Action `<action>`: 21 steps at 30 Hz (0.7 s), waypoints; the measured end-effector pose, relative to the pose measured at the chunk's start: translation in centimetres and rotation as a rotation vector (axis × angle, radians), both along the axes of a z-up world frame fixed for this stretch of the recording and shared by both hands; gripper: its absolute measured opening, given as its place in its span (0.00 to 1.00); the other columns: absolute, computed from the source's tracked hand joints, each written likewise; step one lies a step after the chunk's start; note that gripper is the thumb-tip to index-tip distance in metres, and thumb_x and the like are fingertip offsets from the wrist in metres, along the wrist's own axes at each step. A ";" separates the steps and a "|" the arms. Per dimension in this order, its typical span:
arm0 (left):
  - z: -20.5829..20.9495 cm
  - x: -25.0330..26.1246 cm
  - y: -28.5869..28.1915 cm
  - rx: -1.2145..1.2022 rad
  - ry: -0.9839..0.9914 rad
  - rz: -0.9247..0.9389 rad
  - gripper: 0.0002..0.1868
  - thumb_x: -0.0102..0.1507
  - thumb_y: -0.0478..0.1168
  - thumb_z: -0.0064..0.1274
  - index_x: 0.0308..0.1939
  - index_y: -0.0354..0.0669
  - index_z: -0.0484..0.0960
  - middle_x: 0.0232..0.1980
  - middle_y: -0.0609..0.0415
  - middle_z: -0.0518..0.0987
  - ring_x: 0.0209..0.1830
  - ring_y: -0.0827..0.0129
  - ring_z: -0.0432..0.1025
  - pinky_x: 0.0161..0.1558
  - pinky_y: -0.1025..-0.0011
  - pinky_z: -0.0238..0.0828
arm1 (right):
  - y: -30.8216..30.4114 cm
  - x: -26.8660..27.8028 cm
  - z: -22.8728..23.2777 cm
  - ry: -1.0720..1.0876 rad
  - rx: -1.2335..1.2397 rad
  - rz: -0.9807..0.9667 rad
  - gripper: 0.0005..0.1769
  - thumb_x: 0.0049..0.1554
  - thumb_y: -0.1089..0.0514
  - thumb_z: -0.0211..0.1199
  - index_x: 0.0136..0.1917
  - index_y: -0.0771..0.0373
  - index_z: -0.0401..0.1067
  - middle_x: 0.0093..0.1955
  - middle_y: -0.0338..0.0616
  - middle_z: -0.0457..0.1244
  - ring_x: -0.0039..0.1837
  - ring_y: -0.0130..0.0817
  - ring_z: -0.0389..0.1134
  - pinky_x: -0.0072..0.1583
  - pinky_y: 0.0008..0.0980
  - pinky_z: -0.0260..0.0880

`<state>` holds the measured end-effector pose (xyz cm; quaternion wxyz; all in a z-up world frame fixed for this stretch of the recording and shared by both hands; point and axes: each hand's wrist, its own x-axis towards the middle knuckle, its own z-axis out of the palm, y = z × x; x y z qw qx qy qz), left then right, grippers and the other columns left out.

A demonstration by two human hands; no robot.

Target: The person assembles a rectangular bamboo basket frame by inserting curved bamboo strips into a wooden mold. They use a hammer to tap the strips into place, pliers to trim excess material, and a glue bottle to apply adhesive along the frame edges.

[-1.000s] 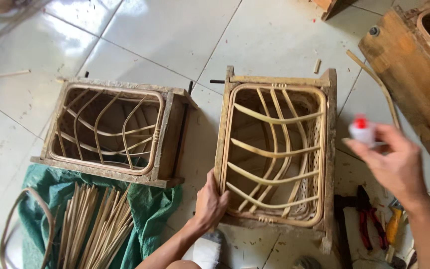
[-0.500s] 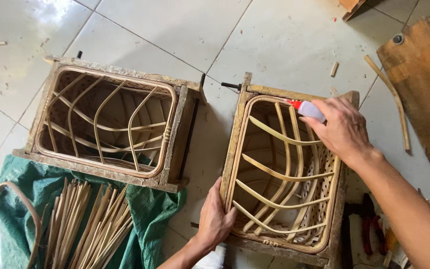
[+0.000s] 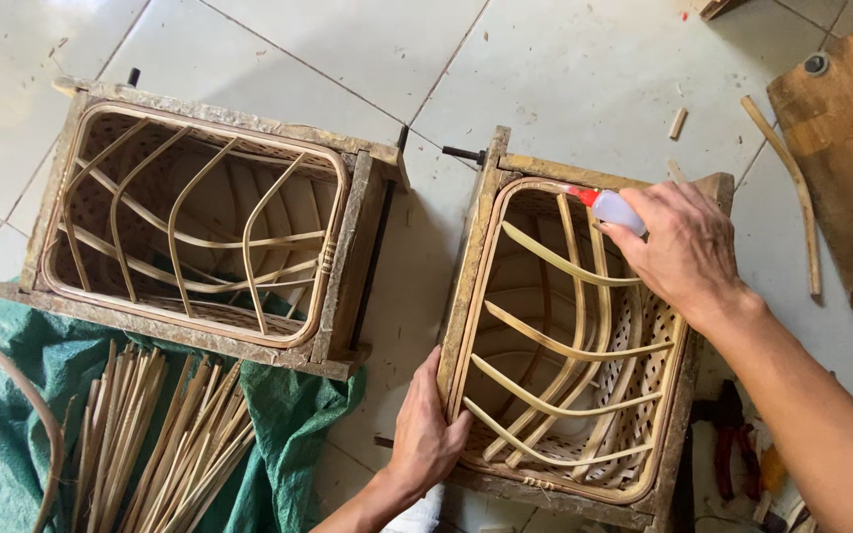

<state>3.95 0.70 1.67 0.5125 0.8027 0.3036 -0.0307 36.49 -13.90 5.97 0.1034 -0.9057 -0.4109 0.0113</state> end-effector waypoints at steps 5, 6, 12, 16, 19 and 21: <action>-0.1 0.0 0.0 0.001 -0.009 0.007 0.46 0.54 0.33 0.59 0.74 0.35 0.54 0.66 0.32 0.69 0.65 0.40 0.68 0.64 0.54 0.66 | 0.0 0.4 -0.4 -0.059 0.005 0.053 0.20 0.55 0.50 0.73 0.58 0.60 0.77 0.51 0.46 0.70 0.54 0.43 0.69 0.59 0.44 0.68; -0.2 0.0 0.0 -0.002 0.006 0.000 0.47 0.54 0.33 0.58 0.74 0.35 0.53 0.66 0.32 0.69 0.65 0.41 0.68 0.65 0.54 0.66 | 0.0 0.5 -0.4 -0.077 -0.025 0.067 0.19 0.55 0.50 0.73 0.56 0.60 0.77 0.50 0.46 0.70 0.53 0.42 0.69 0.60 0.45 0.68; -0.4 0.0 0.0 0.008 0.021 -0.008 0.47 0.54 0.33 0.59 0.74 0.38 0.52 0.66 0.32 0.69 0.64 0.40 0.69 0.64 0.54 0.66 | -1.5 0.8 0.5 -0.128 -0.008 0.060 0.21 0.54 0.49 0.75 0.58 0.59 0.78 0.51 0.45 0.70 0.54 0.41 0.69 0.55 0.42 0.67; -0.4 0.0 -0.1 0.006 0.031 0.003 0.48 0.53 0.33 0.60 0.74 0.39 0.52 0.66 0.31 0.69 0.65 0.38 0.68 0.63 0.53 0.66 | -3.9 0.7 1.1 -0.142 0.033 0.024 0.23 0.53 0.49 0.75 0.60 0.59 0.78 0.53 0.43 0.70 0.56 0.41 0.69 0.57 0.43 0.65; -0.2 0.1 -0.1 -0.013 0.082 0.006 0.48 0.53 0.33 0.59 0.75 0.40 0.52 0.66 0.32 0.70 0.64 0.40 0.68 0.62 0.53 0.66 | -4.5 0.8 0.6 -0.117 -0.043 0.000 0.24 0.53 0.47 0.76 0.59 0.59 0.78 0.53 0.44 0.70 0.52 0.38 0.68 0.54 0.41 0.64; -0.2 0.2 -0.2 -0.011 0.091 0.006 0.48 0.53 0.33 0.59 0.75 0.40 0.52 0.66 0.32 0.70 0.64 0.40 0.69 0.63 0.54 0.66 | -4.5 0.9 0.4 -0.123 -0.038 -0.002 0.24 0.53 0.48 0.76 0.59 0.59 0.78 0.53 0.43 0.70 0.53 0.38 0.68 0.55 0.40 0.63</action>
